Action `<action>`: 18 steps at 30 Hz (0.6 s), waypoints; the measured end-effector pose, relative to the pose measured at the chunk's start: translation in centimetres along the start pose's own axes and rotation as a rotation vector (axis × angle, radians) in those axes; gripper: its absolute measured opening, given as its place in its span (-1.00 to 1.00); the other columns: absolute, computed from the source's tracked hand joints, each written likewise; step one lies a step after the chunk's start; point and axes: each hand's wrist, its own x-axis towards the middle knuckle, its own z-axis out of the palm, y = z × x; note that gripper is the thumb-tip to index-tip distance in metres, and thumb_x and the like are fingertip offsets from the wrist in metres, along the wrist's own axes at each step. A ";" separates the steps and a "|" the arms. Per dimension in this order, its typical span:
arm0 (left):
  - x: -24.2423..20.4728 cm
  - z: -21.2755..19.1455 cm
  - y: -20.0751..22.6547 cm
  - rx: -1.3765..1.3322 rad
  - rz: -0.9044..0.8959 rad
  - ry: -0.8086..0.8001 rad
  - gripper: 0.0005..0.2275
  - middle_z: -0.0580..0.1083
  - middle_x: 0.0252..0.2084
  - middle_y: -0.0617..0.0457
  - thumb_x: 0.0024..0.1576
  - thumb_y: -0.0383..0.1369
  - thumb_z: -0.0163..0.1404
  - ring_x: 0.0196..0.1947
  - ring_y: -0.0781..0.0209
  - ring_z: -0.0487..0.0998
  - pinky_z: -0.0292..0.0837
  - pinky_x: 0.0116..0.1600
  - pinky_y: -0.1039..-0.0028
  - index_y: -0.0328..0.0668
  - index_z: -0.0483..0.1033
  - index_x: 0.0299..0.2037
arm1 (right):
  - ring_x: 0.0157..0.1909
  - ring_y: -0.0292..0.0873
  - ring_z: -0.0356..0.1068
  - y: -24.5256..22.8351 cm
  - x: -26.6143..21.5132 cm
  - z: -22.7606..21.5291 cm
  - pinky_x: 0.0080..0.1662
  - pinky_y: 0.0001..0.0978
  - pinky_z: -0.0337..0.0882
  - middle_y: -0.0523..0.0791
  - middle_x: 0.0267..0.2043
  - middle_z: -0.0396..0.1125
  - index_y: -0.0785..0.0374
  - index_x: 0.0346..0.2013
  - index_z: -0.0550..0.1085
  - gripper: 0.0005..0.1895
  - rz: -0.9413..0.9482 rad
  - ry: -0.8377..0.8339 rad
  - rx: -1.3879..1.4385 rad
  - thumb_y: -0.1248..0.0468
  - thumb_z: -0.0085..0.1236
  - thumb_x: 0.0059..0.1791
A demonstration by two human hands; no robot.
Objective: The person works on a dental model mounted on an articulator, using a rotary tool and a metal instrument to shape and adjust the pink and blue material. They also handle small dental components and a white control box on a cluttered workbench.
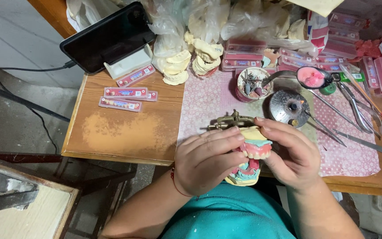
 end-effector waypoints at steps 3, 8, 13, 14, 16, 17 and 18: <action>0.0 0.2 0.1 -0.019 -0.020 0.031 -0.87 0.65 0.02 0.12 0.17 -0.36 0.23 0.05 0.05 0.73 0.68 0.10 0.35 0.16 0.65 -0.13 | 0.09 0.32 0.53 -0.1 0.0 0.1 0.09 0.15 0.53 0.32 0.00 0.45 0.63 -0.06 0.50 -0.61 0.003 0.010 -0.014 0.37 0.29 -0.08; 0.7 0.2 0.0 -0.046 0.015 0.073 -0.87 0.66 -0.05 0.03 0.16 -0.46 0.20 -0.02 -0.04 0.74 0.71 0.05 0.29 0.04 0.66 -0.15 | 0.06 0.29 0.54 -0.2 0.1 0.4 0.05 0.11 0.55 0.32 -0.02 0.45 0.61 -0.08 0.51 -0.63 0.006 0.027 -0.023 0.33 0.27 -0.06; 1.0 0.6 -0.1 -0.020 0.032 0.117 -0.88 0.66 -0.08 0.05 0.16 -0.48 0.21 -0.05 -0.01 0.75 0.71 0.04 0.31 0.05 0.66 -0.19 | 0.03 0.29 0.54 -0.3 0.3 0.4 0.03 0.11 0.56 0.32 -0.03 0.45 0.61 -0.09 0.51 -0.64 0.001 0.019 -0.038 0.35 0.27 -0.07; 1.0 0.6 -0.1 -0.015 0.037 0.112 -0.87 0.66 -0.09 0.06 0.15 -0.49 0.21 -0.06 -0.01 0.76 0.71 0.04 0.31 0.04 0.66 -0.20 | 0.02 0.28 0.55 -0.4 0.3 0.4 0.02 0.10 0.57 0.32 -0.03 0.46 0.60 -0.09 0.52 -0.64 0.002 0.018 -0.048 0.35 0.28 -0.07; 1.2 -0.6 0.1 -0.012 0.032 -0.006 -0.92 0.62 -0.03 0.04 0.26 -0.46 0.07 -0.01 -0.02 0.74 0.72 0.07 0.29 -0.03 0.60 -0.15 | 0.09 0.22 0.54 -1.2 0.2 0.0 0.13 -0.02 0.57 0.29 0.05 0.43 0.53 -0.03 0.48 -0.65 0.065 -0.039 -0.105 0.30 0.21 -0.02; 1.3 -1.2 0.2 -0.008 0.025 -0.124 -0.90 0.57 0.03 0.02 0.37 -0.43 -0.06 0.05 -0.04 0.73 0.73 0.11 0.27 -0.09 0.55 -0.10 | 0.17 0.15 0.54 -1.7 0.2 -0.2 0.25 -0.15 0.57 0.26 0.14 0.40 0.46 0.02 0.44 -0.65 0.129 -0.096 -0.161 0.26 0.13 0.03; 1.3 -1.2 0.1 -0.008 0.024 -0.124 -0.90 0.57 0.03 0.02 0.37 -0.43 -0.06 0.05 -0.04 0.73 0.73 0.11 0.27 -0.09 0.55 -0.10 | 0.17 0.15 0.54 -1.7 0.1 -0.2 0.25 -0.15 0.57 0.26 0.14 0.40 0.46 0.02 0.44 -0.65 0.130 -0.097 -0.161 0.26 0.13 0.03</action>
